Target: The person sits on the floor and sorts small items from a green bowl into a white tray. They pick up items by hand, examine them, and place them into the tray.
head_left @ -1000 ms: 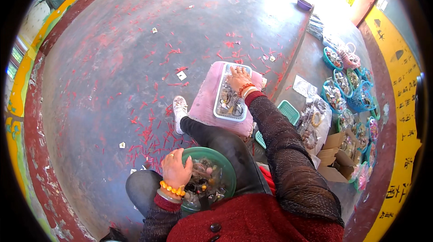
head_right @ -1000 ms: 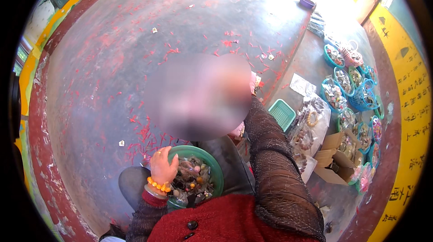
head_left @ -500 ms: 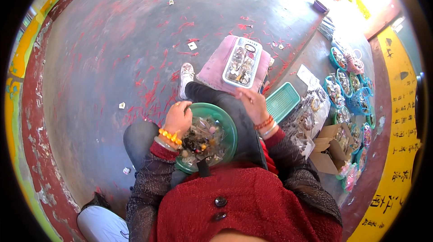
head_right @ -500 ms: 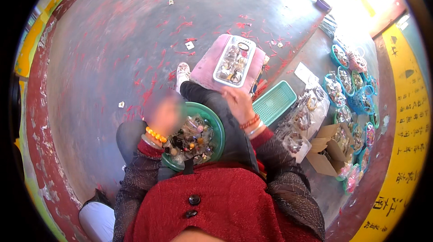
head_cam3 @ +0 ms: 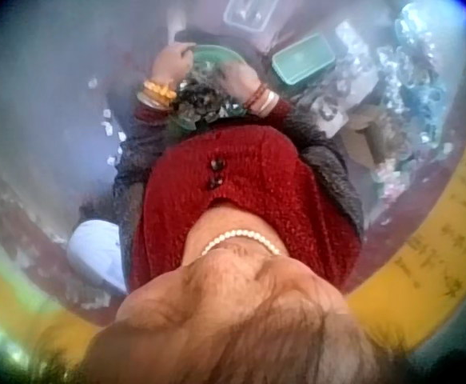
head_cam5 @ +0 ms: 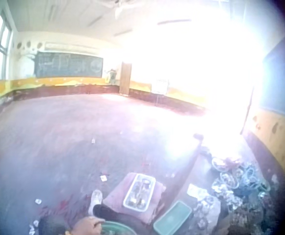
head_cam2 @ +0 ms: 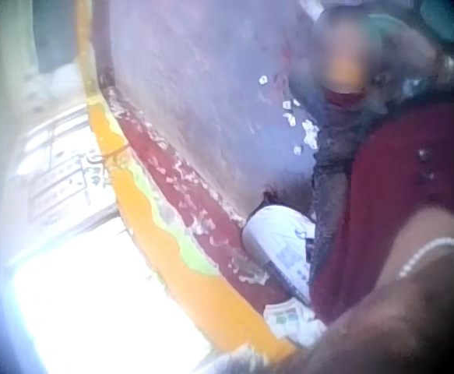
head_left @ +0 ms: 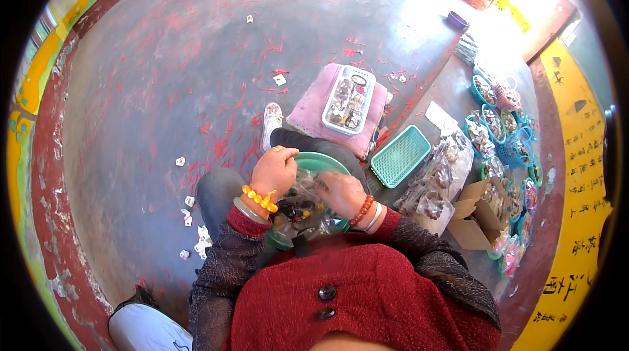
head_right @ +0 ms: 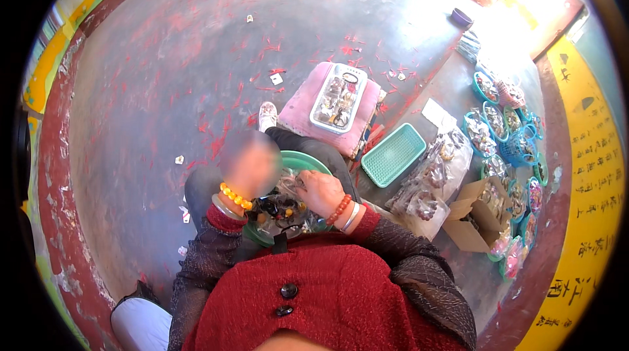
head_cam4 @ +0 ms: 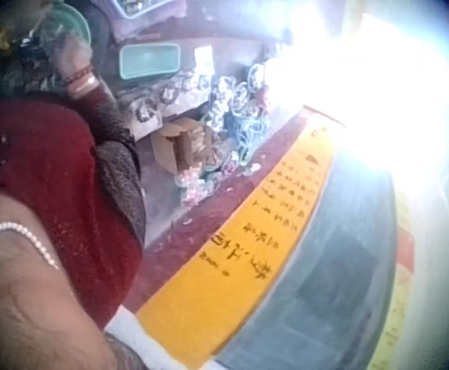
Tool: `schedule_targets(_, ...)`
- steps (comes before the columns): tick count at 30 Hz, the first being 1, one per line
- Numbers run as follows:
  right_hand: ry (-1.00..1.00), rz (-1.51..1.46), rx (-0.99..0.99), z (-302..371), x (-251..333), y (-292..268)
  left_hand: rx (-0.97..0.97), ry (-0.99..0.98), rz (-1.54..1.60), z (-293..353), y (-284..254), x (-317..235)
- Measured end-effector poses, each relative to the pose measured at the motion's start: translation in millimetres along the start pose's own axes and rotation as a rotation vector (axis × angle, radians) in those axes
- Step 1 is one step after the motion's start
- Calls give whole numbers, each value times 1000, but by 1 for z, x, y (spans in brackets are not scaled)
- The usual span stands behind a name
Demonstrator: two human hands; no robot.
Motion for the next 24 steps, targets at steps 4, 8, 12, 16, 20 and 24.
schedule_targets(4,51,-88,103,-4,-5,-3,172,39,-269,-15,3,-14)
schedule_targets(8,-111,-228,-26,0,-11,-5,63,119,-222,-12,10,-4)
schedule_targets(12,-42,-407,-18,3,-15,-16,-244,266,-197,-13,14,-5)
schedule_targets(16,110,-993,86,1,-25,-40,-300,364,-90,-8,9,-19)
schedule_targets(20,233,-1368,148,4,-16,-61,-312,78,386,-5,-4,-34)
schedule_targets(24,195,-1405,126,4,-1,-59,-170,-21,518,2,-14,-38)
Point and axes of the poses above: each hand's wrist, its own z-axis away from the middle knuckle, its own y-axis out of the palm, x = y × z, the point moved 1 cm from there along -z, towards the middle knuckle, and after that the axes turned 3 degrees about y, right-handed, at the moved point
